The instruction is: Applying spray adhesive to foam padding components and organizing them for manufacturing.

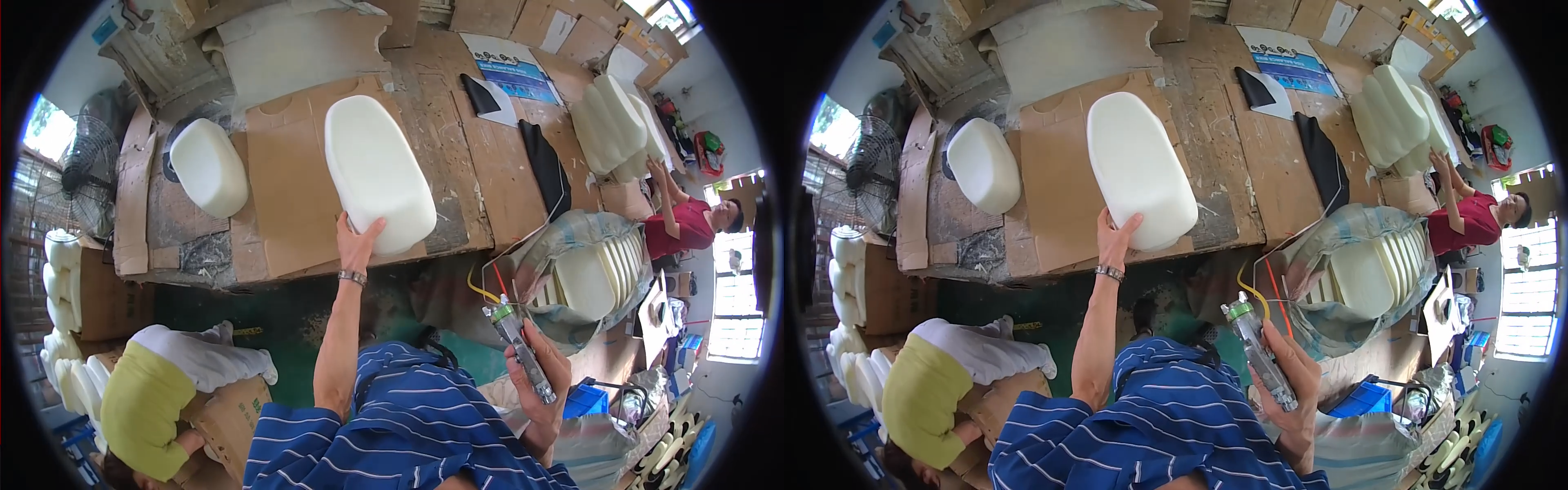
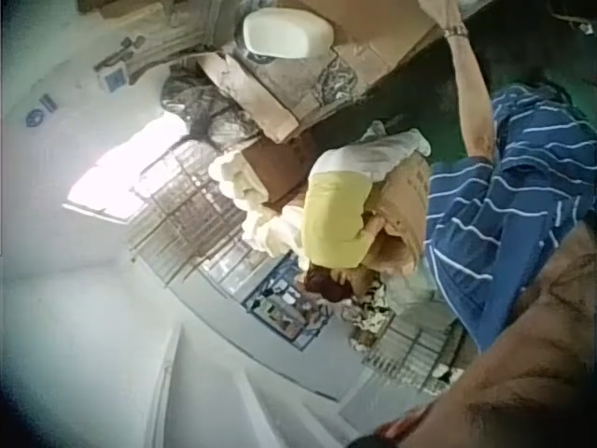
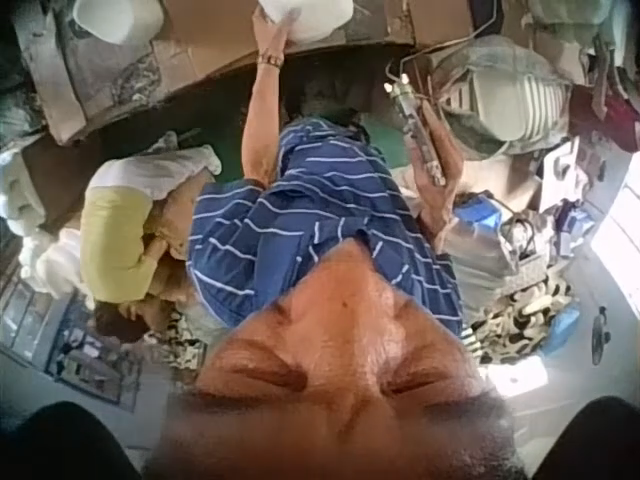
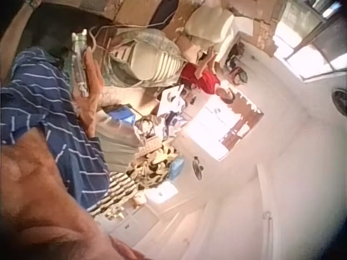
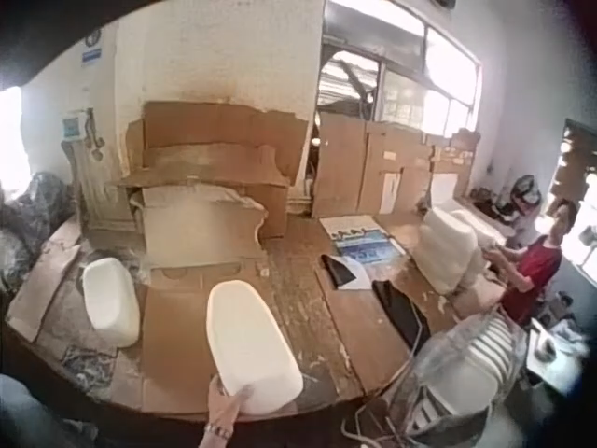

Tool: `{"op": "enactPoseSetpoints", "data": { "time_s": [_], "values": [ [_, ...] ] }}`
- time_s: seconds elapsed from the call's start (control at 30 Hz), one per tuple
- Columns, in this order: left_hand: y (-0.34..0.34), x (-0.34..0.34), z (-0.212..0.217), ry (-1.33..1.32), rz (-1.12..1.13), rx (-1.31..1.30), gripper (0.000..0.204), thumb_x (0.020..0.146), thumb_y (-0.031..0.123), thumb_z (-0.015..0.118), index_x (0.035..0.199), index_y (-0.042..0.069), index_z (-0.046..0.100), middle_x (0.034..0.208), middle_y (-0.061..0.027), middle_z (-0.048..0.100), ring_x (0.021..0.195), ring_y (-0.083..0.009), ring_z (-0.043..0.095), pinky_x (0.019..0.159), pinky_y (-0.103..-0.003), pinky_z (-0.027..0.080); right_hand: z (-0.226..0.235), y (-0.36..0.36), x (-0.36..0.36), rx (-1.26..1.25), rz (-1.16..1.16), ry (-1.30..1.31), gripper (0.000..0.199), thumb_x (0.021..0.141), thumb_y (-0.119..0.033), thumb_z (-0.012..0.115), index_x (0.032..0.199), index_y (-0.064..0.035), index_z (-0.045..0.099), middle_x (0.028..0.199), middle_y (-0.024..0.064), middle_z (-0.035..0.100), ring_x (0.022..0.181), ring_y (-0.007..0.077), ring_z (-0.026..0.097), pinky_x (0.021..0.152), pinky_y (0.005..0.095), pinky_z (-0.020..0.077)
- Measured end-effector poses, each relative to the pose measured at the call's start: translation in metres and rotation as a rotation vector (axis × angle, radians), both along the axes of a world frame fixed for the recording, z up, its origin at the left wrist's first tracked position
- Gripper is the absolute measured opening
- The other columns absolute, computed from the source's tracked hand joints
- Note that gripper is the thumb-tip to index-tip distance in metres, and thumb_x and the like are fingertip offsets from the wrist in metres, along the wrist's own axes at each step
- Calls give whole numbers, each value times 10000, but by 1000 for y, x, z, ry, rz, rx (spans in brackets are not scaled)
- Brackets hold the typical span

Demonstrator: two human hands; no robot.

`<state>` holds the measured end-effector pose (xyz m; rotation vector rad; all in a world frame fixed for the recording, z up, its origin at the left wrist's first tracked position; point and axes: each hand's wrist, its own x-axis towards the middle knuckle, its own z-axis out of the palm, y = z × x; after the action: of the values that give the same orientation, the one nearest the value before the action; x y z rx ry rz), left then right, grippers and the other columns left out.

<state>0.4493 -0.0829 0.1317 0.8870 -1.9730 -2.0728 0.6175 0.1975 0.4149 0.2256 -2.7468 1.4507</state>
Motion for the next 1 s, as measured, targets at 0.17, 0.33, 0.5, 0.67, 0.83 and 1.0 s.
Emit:
{"op": "enactPoseSetpoints", "data": {
  "time_s": [0.17, 0.33, 0.5, 0.67, 0.83, 1.0],
  "values": [
    [0, -3, -16, 9, -11, -68, 1027, 711, 330, 899, 1489, -60, 353, 1342, -216, 588, 1208, -297, 595, 1012, -398, 495, 4, 24, 9, -14, 37, -15, 531, 842, -14, 708, 1354, 58, 586, 1023, 159, 711, 869, 192, 686, 803, 303, 539],
    [-4, 2, -11, -11, -59, 83, 1064, 722, 360, 899, 1516, -53, 323, 1331, -216, 595, 1191, -272, 601, 1013, -380, 491, 1, 37, 10, -4, 41, 21, 519, 845, -40, 721, 1341, 52, 599, 1101, 192, 704, 900, 213, 693, 817, 315, 538],
    [-4, -1, -5, -13, -85, 81, 1107, 729, 388, 906, 1548, -26, 287, 1275, -202, 627, 1150, -240, 616, 982, -362, 504, 10, 39, 10, 6, 91, 39, 524, 832, -48, 735, 1330, 54, 605, 1097, 205, 703, 919, 232, 694, 826, 319, 534],
    [-8, 6, -13, 39, -80, 171, 1096, 732, 311, 914, 1559, -9, 269, 1265, -181, 630, 1146, -232, 615, 978, -361, 509, 4, 33, 12, -9, 33, 52, 549, 799, -62, 759, 1314, 58, 614, 1093, 212, 700, 933, 252, 687, 846, 327, 521],
    [-2, 23, -21, 113, -105, 246, 1123, 722, 192, 919, 1578, 10, 215, 1333, -173, 582, 1186, -238, 589, 991, -377, 510, 7, 35, 18, 1, 17, 15, 548, 788, -37, 735, 1310, 71, 609, 1067, 213, 702, 888, 255, 684, 833, 326, 516],
    [5, 39, -28, 62, -69, 398, 1082, 725, 65, 873, 1580, 29, 212, 1343, -166, 558, 1178, -236, 577, 976, -361, 518, 11, 38, 23, 50, 133, -67, 525, 812, -46, 729, 1310, 72, 607, 1059, 213, 704, 901, 235, 685, 827, 314, 514]
  ]
}}
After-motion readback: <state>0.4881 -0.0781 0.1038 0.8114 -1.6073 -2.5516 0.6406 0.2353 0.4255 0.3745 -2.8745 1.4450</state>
